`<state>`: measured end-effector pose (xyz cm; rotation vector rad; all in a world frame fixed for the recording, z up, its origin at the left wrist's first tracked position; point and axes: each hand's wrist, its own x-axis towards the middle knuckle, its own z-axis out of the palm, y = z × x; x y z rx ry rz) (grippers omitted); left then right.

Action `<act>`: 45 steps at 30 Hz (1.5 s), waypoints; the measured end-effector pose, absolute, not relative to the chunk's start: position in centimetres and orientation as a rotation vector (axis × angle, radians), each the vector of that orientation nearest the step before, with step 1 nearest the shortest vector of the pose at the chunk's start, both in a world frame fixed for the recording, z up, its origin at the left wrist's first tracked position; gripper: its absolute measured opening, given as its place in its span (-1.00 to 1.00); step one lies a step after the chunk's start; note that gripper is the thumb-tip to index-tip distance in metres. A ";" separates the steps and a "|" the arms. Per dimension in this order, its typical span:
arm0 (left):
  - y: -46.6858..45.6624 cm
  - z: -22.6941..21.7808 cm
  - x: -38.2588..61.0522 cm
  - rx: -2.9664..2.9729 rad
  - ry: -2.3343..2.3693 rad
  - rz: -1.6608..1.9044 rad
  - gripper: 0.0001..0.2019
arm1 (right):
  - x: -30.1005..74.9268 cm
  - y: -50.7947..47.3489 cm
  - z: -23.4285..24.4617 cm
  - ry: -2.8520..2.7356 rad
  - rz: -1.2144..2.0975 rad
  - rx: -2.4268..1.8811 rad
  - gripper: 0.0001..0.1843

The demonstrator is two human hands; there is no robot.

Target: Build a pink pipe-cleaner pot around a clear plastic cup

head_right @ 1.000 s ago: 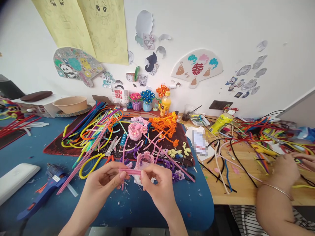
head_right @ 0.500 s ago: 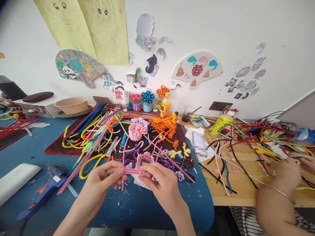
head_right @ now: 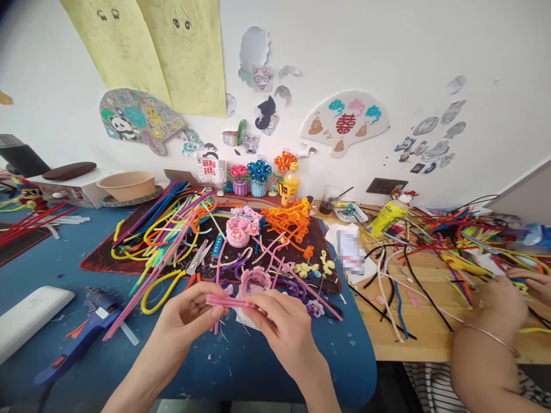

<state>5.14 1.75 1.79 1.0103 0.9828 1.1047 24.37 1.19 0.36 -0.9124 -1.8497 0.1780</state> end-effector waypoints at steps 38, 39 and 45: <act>-0.7 0.4 -1.4 1.722 1.887 0.977 -0.64 | 23.7 1.1 -0.5 -1.898 0.109 -0.949 -0.88; -1.3 -0.1 -2.9 1.805 2.158 0.912 -0.60 | 23.7 1.2 -0.6 -1.892 0.115 -0.947 -0.88; -5.0 -4.2 -10.2 2.117 2.926 -0.093 -0.47 | 22.8 1.7 -1.4 -1.875 0.113 -0.951 -0.84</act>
